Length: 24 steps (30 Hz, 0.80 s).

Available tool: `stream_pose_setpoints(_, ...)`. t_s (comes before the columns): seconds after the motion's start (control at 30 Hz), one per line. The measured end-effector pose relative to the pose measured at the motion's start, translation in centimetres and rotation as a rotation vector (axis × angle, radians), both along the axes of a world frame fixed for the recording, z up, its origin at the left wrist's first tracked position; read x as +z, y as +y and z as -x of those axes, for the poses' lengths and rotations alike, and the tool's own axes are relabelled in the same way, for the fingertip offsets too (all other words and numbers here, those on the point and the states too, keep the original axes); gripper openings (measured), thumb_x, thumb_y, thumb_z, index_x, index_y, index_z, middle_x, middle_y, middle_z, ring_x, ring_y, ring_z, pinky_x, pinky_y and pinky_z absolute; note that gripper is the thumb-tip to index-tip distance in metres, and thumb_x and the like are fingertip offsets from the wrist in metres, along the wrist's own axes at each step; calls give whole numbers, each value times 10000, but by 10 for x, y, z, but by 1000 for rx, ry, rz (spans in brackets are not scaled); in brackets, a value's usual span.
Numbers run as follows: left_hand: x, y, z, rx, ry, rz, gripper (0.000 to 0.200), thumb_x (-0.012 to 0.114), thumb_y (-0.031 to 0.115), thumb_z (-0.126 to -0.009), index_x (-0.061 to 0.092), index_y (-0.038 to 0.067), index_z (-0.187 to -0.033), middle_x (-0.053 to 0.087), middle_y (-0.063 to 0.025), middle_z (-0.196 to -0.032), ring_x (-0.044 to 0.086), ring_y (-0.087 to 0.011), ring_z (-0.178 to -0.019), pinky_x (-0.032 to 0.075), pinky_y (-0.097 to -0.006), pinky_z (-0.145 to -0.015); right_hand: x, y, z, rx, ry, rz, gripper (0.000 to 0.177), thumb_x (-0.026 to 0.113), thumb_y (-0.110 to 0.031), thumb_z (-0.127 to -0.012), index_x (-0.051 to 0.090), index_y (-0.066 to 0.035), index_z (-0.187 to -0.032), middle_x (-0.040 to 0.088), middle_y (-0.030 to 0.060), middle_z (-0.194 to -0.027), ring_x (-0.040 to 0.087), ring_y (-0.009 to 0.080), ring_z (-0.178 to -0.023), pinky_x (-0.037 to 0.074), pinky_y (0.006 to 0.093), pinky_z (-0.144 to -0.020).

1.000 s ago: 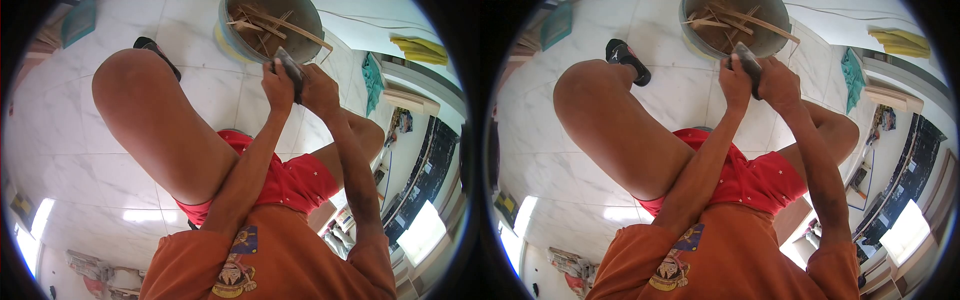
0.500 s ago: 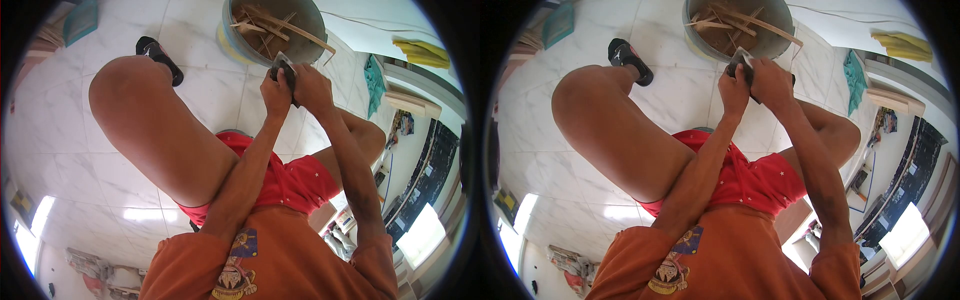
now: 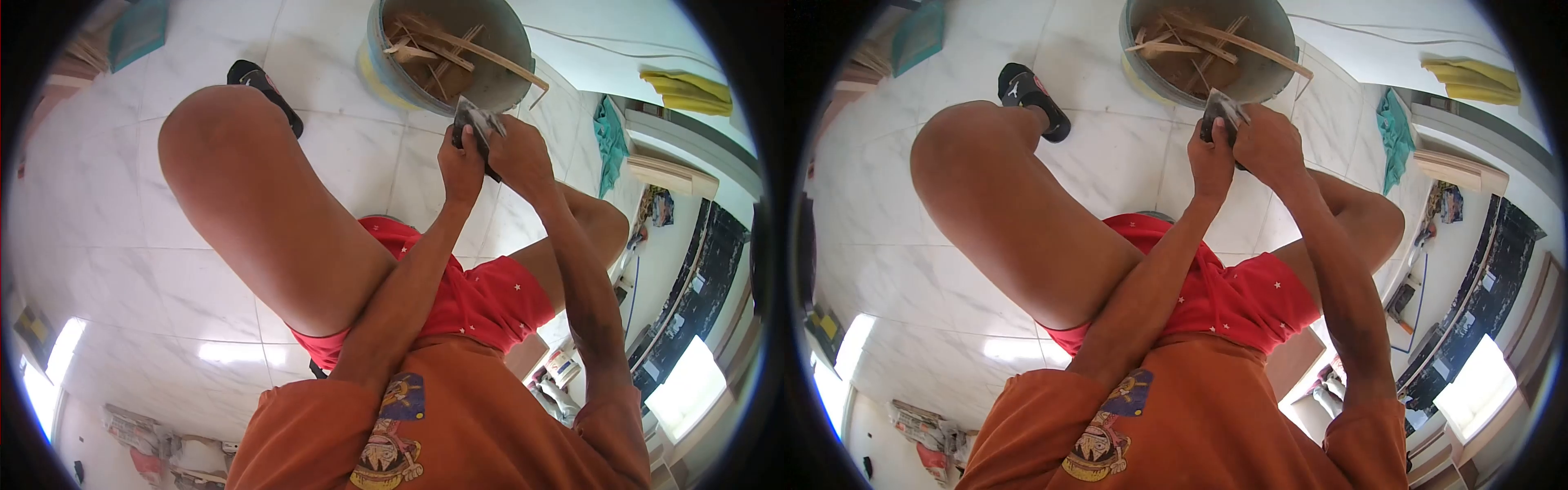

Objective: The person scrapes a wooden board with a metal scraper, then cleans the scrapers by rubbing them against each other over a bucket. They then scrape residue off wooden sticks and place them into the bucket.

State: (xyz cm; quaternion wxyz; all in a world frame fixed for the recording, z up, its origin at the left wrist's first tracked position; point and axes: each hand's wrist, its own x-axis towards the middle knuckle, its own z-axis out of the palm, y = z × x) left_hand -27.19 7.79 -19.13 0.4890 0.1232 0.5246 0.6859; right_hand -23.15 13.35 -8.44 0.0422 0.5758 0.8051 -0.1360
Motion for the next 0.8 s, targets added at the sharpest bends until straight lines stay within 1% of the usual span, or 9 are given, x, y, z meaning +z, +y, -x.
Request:
stream_pose_setpoints(0.07, -2, -7, -8, 16, -146, -44, 296, 506, 226, -1040, 612, -49, -1065, 689, -180, -874, 638, -245, -762, 490, -370, -706, 12, -5, 6, -152, 9, 103, 265, 602, -268, -889, 664, -18, -951, 684, 228, -926, 674, 408, -901, 542, 492, -800)
stream_pose_setpoints(0.27, -6, -7, -17, 11, -193, -87, 285, 505, 216, -1040, 602, -38, -1126, 685, -180, -914, 634, -236, -800, 494, -352, -741, 0, 7, 15, -52, -123, -34, 277, 684, -256, -827, 658, -1, -932, 699, 216, -940, 688, 400, -902, 552, 479, -808)
stream_pose_setpoints(0.37, -15, -7, -20, -16, -173, -106, 262, 481, 206, -1066, 592, -24, -1125, 662, -71, -959, 588, -112, -830, 496, -264, -723, -5, -2, 17, -54, -207, -45, 305, 738, -269, -773, 662, -13, -921, 699, 209, -916, 692, 396, -892, 559, 472, -798)
stream_pose_setpoints(0.47, -22, -9, -19, -64, -2, -24, 251, 487, 195, -1055, 590, -23, -1122, 667, -84, -941, 591, -115, -827, 499, -275, -717, -21, 9, 1, 74, -205, -106, 323, 740, -273, -771, 659, -18, -953, 697, 225, -922, 685, 409, -915, 551, 479, -822)
stream_pose_setpoints(0.6, -12, -6, -16, -19, -66, -75, 247, 486, 197, -1049, 588, -23, -1098, 661, -88, -904, 578, -117, -803, 493, -295, -698, -9, 12, 16, 15, -235, -64, 312, 731, -252, -756, 659, -13, -943, 698, 215, -915, 687, 400, -918, 555, 481, -807)
stream_pose_setpoints(0.63, -10, 0, -10, -14, -22, -69, 250, 489, 190, -1044, 590, -29, -1111, 670, -127, -916, 605, -189, -816, 495, -329, -720, -14, 6, 12, -45, -169, -80, 287, 716, -234, -738, 657, -2, -895, 696, 199, -901, 685, 391, -897, 554, 481, -792)
stream_pose_setpoints(0.7, -8, -8, -13, -36, 58, -13, 261, 494, 176, -1033, 596, -41, -1137, 688, -205, -940, 657, -332, -843, 499, -398, -764, -19, 17, 6, 153, -265, -124, 290, 710, -233, -743, 654, 2, -903, 694, 196, -899, 683, 393, -891, 553, 480, -793)
stream_pose_setpoints(0.77, 0, -14, -16, -40, -130, -46, 260, 496, 178, -1033, 596, -37, -1139, 689, -205, -939, 660, -332, -845, 499, -403, -764, -41, 42, -17, 263, -306, -100, 259, 702, -231, -753, 656, -7, -873, 694, 193, -905, 683, 389, -879, 557, 467, -786)
stream_pose_setpoints(0.8, 1, -7, -13, -31, -216, -82, 260, 497, 179, -1032, 596, -35, -1140, 690, -205, -939, 661, -332, -847, 499, -406, -763, -34, 37, -10, 167, -254, -106, 241, 693, -224, -760, 657, -12, -869, 693, 194, -907, 681, 388, -880, 557, 464, -781)
